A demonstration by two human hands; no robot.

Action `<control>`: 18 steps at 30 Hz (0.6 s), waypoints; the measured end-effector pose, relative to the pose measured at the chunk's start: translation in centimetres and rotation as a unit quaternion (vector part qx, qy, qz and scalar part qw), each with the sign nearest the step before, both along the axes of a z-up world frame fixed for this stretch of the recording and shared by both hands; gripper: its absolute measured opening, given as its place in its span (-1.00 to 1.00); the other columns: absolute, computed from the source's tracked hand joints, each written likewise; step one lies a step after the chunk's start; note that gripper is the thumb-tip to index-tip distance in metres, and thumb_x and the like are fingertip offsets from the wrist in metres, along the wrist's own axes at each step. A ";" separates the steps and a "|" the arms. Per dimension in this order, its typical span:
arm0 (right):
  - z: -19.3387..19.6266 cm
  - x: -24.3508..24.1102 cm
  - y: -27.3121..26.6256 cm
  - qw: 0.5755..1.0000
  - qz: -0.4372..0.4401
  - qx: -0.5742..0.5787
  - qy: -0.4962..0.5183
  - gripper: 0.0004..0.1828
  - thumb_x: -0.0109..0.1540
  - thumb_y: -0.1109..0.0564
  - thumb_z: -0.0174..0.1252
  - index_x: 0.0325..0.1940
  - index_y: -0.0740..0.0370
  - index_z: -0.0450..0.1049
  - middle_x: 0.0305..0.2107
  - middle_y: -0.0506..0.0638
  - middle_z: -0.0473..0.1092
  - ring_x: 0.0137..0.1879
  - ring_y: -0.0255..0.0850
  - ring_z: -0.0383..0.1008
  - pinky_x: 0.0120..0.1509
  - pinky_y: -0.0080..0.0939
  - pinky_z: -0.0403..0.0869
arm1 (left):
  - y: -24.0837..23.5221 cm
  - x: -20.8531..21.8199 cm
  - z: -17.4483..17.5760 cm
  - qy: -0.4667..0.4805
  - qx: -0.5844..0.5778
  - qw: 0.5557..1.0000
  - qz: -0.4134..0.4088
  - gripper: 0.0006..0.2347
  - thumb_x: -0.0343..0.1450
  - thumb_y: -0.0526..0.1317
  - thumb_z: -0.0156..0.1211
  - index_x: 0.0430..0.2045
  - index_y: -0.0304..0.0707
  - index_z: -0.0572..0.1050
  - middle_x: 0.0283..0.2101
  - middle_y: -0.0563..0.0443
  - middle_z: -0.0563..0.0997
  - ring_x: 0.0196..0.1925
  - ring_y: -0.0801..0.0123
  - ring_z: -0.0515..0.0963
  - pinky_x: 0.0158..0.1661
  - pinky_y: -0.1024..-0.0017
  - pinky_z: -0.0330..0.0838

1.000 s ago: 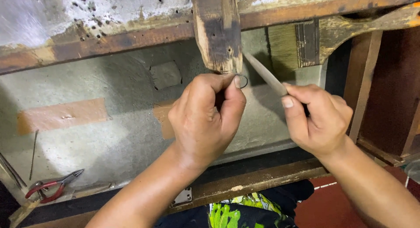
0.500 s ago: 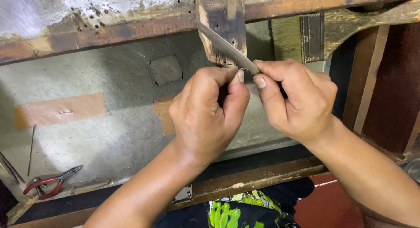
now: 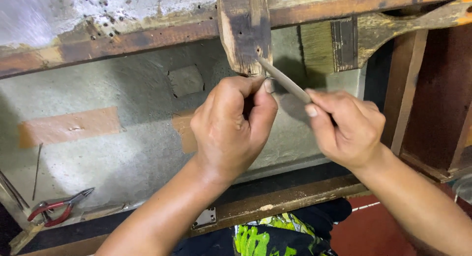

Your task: Filing the joints of small metal rings at a jewelry workbench to smooth the edges.

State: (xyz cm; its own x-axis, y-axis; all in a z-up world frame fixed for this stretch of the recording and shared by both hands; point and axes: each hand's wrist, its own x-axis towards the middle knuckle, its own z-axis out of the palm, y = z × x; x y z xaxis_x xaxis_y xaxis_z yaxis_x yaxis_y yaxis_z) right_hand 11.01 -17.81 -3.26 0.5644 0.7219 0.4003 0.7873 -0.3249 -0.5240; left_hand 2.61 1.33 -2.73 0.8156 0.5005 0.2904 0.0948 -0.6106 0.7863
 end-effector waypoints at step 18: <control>3.1 -1.4 4.0 0.954 0.015 0.179 0.241 -0.89 0.22 0.22 0.20 -0.24 0.35 0.51 -0.74 -0.05 0.35 -0.76 -0.35 0.17 -0.70 -0.38 0.30 | -0.3 -0.4 0.4 -0.280 -0.006 0.956 -0.089 -0.92 0.36 -0.37 0.30 -0.33 -0.27 0.56 -0.41 -0.08 0.68 -0.64 0.22 0.58 -0.56 0.35 0.60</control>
